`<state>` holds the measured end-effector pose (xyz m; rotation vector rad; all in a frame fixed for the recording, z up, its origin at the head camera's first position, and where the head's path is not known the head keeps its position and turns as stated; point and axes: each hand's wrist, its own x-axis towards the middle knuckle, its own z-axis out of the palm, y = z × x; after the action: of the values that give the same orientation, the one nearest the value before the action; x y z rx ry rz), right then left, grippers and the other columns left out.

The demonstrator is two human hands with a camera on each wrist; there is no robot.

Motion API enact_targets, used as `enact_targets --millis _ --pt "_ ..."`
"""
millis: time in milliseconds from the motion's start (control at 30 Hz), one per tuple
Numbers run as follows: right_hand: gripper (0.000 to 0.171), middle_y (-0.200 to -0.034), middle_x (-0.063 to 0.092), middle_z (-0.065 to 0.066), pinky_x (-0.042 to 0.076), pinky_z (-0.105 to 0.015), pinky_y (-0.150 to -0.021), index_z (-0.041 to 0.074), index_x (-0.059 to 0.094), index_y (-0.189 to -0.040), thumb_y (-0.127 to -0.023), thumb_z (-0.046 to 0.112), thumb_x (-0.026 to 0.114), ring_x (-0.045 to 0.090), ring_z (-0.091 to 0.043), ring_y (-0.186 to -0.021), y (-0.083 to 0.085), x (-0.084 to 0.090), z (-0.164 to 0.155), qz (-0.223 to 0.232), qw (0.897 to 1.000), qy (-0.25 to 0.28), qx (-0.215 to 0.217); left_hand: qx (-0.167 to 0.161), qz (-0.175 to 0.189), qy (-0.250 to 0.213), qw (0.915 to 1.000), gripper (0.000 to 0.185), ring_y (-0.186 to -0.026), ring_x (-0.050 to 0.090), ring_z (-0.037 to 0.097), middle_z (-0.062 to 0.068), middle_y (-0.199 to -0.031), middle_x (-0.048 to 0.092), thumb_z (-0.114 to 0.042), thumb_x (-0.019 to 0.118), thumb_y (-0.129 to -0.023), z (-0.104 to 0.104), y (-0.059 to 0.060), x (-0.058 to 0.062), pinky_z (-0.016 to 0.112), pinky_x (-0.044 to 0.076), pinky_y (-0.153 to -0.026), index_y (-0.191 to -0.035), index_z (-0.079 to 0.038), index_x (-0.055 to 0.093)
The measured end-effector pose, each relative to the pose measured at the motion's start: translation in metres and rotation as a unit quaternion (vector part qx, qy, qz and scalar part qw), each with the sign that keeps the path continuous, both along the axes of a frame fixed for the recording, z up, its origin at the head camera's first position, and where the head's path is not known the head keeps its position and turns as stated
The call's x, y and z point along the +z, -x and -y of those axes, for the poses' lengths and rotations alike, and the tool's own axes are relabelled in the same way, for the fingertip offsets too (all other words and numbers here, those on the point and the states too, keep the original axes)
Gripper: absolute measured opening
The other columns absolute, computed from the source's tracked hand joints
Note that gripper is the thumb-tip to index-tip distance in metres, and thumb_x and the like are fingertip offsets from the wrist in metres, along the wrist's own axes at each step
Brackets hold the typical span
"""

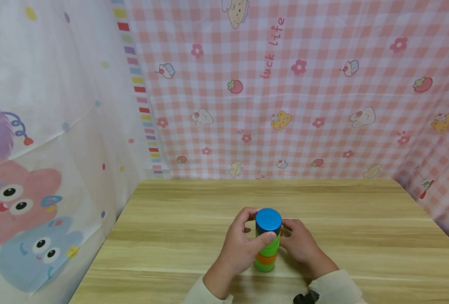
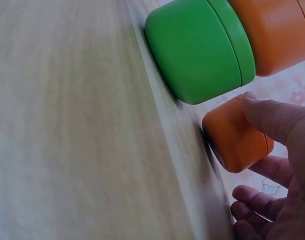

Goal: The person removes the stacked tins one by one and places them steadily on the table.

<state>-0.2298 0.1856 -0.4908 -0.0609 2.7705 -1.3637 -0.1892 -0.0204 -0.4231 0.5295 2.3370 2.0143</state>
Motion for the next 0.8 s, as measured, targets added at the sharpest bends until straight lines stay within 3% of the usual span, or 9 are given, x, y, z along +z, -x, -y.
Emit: enact_targets --millis 200,800 --pt "0.051 -0.146 0.054 -0.023 0.037 -0.069 -0.115 0.004 0.066 -0.14 -0.094 0.019 0.08 0.049 -0.047 -0.139 0.0011 -0.0019 -0.0004 0.002 1.0 -0.002 -0.001 0.0 -0.001 0.0 1.0 0.042 -0.13 0.051 0.021 -0.006 -0.132 0.064 -0.033 0.081 -0.094 0.0001 -0.0001 0.0006 0.053 0.038 -0.105 -0.131 -0.022 0.063" --pt "0.057 -0.148 0.053 -0.023 0.035 -0.068 -0.116 0.003 0.06 -0.146 -0.095 0.021 0.079 0.048 -0.047 -0.14 0.0015 -0.0011 0.0005 0.009 1.0 -0.02 0.001 -0.002 0.002 -0.001 1.0 0.044 -0.13 0.052 0.02 -0.007 -0.132 0.064 -0.033 0.082 -0.093 -0.0002 0.0001 0.0001 0.046 0.038 -0.103 -0.131 -0.024 0.062"
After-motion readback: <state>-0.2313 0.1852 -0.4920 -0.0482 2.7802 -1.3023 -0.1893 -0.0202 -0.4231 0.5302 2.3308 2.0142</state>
